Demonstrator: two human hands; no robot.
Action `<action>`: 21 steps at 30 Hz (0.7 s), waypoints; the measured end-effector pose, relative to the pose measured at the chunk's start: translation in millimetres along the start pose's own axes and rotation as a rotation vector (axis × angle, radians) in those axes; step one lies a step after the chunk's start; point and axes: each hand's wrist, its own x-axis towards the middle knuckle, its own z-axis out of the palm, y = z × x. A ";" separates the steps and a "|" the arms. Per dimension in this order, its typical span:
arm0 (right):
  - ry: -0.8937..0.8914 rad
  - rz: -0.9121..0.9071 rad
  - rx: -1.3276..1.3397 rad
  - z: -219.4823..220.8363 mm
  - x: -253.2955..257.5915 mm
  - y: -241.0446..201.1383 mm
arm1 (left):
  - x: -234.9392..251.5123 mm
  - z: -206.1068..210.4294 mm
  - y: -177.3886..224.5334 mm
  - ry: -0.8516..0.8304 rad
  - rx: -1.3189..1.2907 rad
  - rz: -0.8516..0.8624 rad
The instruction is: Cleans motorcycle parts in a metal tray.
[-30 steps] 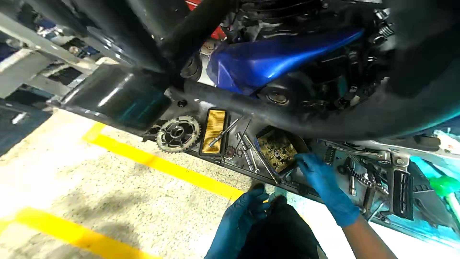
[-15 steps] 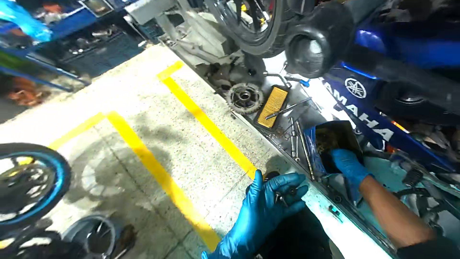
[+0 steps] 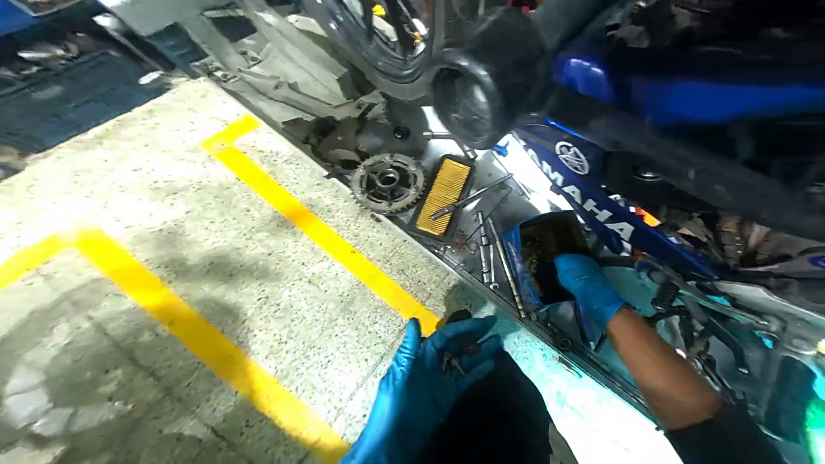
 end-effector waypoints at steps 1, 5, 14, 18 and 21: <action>0.033 0.003 0.041 -3.4 0.9 2.6 | 1.2 -1.2 0.6 0.013 0.009 -0.008; 0.095 -0.054 0.122 -9.9 7.0 15.6 | 5.4 -0.4 4.0 0.069 0.026 -0.043; -0.127 0.045 0.025 -3.9 3.7 -4.9 | 1.0 -7.2 13.5 0.045 0.028 -0.045; -0.151 0.041 0.058 12.7 11.2 -4.6 | -7.0 -10.0 20.8 0.096 0.066 -0.028; -0.154 0.036 0.069 4.6 10.1 -11.7 | -10.4 -12.1 24.7 0.097 0.064 -0.009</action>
